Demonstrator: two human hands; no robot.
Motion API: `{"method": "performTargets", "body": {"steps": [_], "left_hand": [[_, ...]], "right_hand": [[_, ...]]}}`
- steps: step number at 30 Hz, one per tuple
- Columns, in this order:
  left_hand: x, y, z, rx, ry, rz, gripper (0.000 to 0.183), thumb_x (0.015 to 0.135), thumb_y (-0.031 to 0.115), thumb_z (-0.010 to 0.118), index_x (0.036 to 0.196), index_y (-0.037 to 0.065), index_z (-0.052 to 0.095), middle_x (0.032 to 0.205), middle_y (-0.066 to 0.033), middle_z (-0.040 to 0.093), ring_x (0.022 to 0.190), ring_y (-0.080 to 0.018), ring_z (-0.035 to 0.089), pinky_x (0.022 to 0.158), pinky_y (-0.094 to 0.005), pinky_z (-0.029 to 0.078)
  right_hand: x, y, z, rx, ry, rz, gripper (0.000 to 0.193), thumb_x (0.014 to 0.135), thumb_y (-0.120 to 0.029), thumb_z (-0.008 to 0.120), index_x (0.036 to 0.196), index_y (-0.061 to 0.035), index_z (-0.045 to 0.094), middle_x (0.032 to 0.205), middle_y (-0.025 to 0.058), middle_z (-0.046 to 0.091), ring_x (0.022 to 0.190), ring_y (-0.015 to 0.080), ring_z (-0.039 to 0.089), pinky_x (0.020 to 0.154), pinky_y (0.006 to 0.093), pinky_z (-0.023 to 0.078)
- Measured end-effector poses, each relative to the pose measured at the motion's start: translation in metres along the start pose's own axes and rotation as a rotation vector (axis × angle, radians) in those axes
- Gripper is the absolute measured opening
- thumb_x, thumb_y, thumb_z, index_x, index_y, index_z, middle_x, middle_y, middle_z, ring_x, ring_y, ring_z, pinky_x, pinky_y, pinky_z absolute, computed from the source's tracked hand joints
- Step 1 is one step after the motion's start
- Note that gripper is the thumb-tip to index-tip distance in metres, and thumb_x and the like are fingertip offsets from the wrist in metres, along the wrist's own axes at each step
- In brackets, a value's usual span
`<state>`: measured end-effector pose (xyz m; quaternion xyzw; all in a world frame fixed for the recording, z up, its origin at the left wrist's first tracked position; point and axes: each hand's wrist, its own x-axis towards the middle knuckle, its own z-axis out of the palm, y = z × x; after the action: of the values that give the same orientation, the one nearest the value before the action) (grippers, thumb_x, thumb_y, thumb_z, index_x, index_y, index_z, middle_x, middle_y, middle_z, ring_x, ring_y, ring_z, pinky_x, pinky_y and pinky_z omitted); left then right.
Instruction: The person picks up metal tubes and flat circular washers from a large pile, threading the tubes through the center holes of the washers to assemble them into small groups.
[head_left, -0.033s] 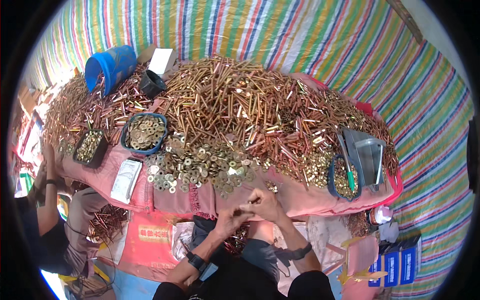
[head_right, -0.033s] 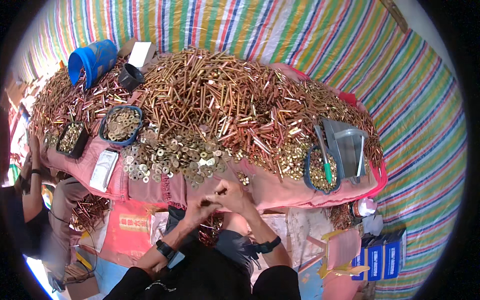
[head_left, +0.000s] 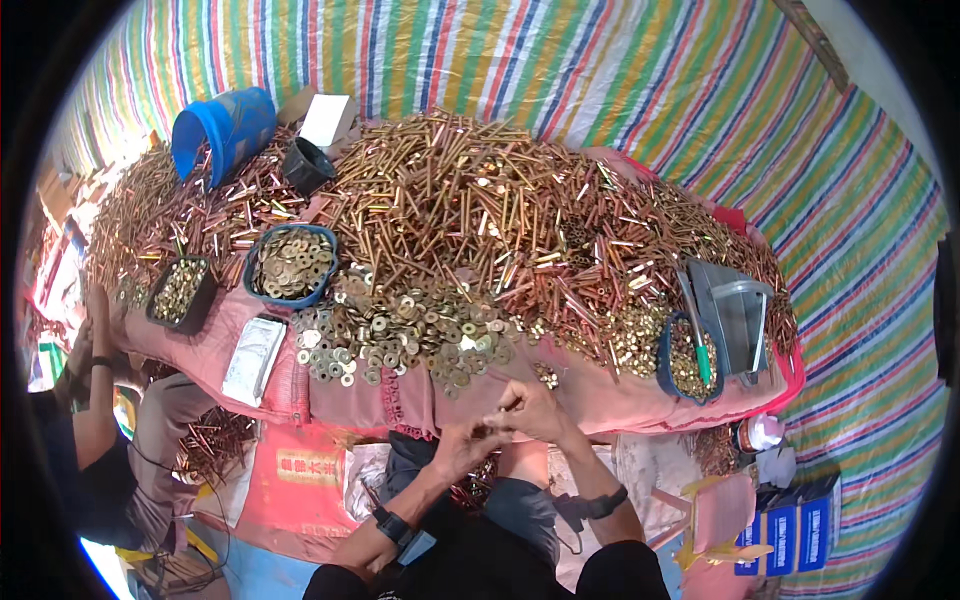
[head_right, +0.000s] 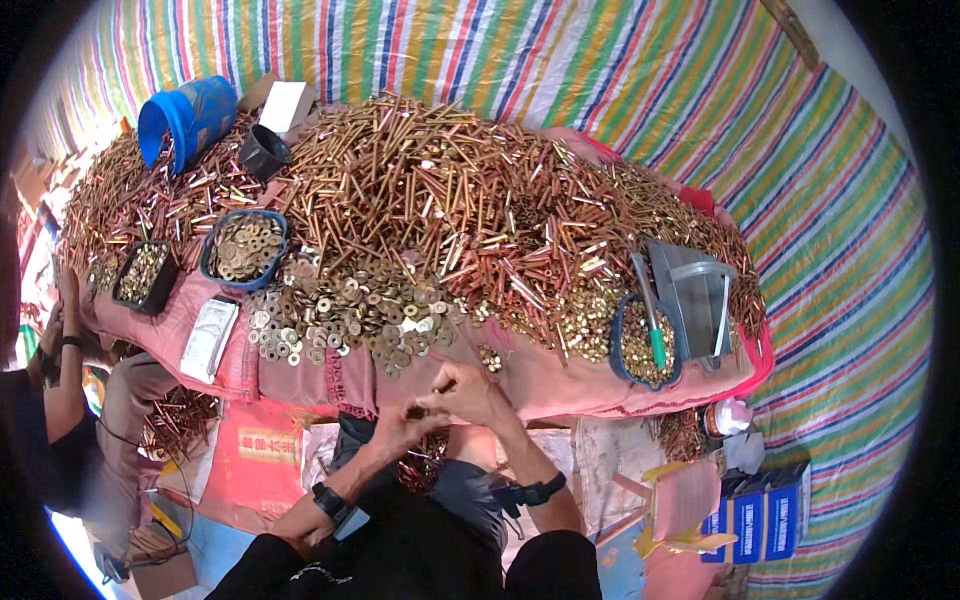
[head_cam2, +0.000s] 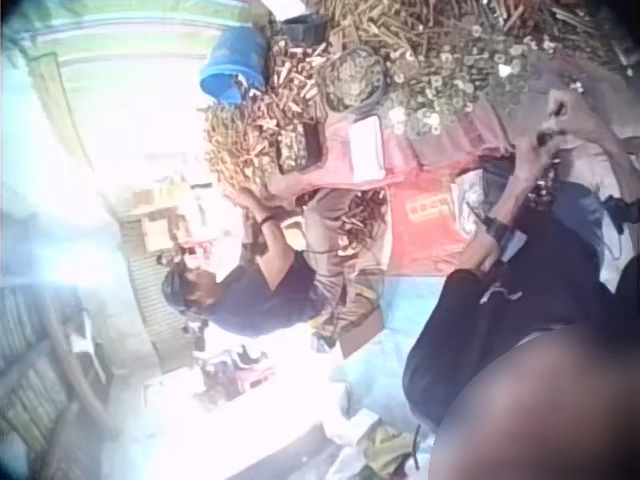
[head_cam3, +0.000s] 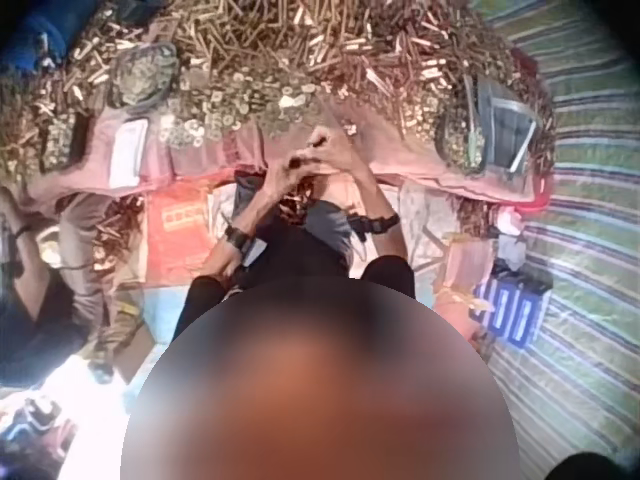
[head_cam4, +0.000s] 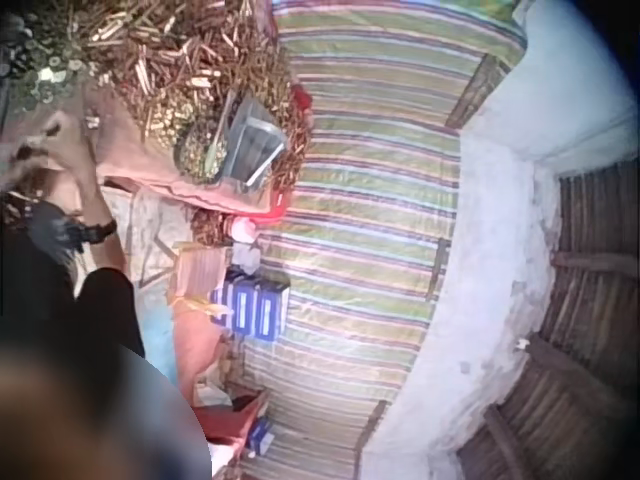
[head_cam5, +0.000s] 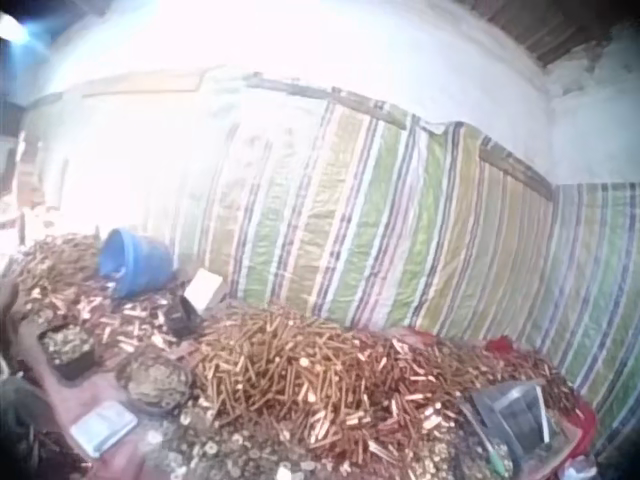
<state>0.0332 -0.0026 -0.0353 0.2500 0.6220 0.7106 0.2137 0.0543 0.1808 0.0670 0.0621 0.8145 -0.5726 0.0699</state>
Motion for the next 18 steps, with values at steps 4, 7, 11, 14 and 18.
{"method": "performTargets", "body": {"steps": [4, 7, 11, 14, 18], "left_hand": [[-0.019, 0.009, -0.015, 0.477, -0.267, -0.012, 0.035, 0.09, 0.026, 0.088, 0.112, 0.001, 0.074, 0.081, -0.0072, 0.072, 0.075, -0.0096, 0.067, 0.067, -0.0297, 0.054], [-0.025, 0.022, -0.025, 0.46, -0.28, 0.072, 0.037, 0.089, 0.031, 0.086, 0.108, 0.002, 0.074, 0.077, -0.0135, 0.072, 0.068, -0.0231, 0.071, 0.063, -0.0373, 0.054], [-0.024, 0.044, -0.038, 0.438, -0.193, 0.125, 0.027, 0.095, 0.022, 0.081, 0.11, 0.001, 0.074, 0.082, -0.0165, 0.075, 0.072, -0.0285, 0.075, 0.066, -0.0387, 0.057], [-0.017, 0.054, -0.049, 0.317, -0.104, 0.043, 0.021, 0.1, 0.016, 0.075, 0.112, -0.001, 0.075, 0.09, -0.0155, 0.078, 0.078, -0.025, 0.077, 0.069, -0.0359, 0.059], [0.001, 0.057, -0.055, 0.418, -0.004, -0.002, 0.023, 0.101, 0.018, 0.073, 0.11, -0.003, 0.075, 0.093, -0.0154, 0.08, 0.082, -0.0244, 0.078, 0.073, -0.0359, 0.06]], "right_hand": [[0.014, -0.017, -0.011, 0.046, 0.058, 0.141, 0.018, 0.095, -0.017, 0.082, 0.094, -0.0011, 0.074, 0.074, 0.0014, 0.069, 0.066, 0.0074, 0.062, 0.057, 0.0275, 0.05], [0.033, -0.017, -0.005, -0.03, 0.429, 0.068, 0.016, 0.096, -0.016, 0.079, 0.096, -0.0006, 0.075, 0.072, 0.0029, 0.069, 0.063, 0.0105, 0.064, 0.057, 0.0289, 0.051], [0.047, -0.007, -0.011, -0.094, 0.667, -0.006, 0.016, 0.095, -0.014, 0.078, 0.098, 0.0012, 0.075, 0.078, 0.0084, 0.071, 0.065, 0.0143, 0.066, 0.058, 0.0315, 0.053], [0.053, 0.001, -0.032, -0.24, 0.782, -0.133, 0.015, 0.094, -0.012, 0.078, 0.1, 0.0018, 0.075, 0.086, 0.0137, 0.073, 0.07, 0.0188, 0.069, 0.064, 0.0344, 0.054], [0.054, 0.011, -0.057, -0.352, 0.747, -0.294, 0.008, 0.095, -0.004, 0.075, 0.097, 0.0038, 0.074, 0.09, 0.0087, 0.073, 0.074, 0.0115, 0.065, 0.065, 0.0287, 0.052]]}}
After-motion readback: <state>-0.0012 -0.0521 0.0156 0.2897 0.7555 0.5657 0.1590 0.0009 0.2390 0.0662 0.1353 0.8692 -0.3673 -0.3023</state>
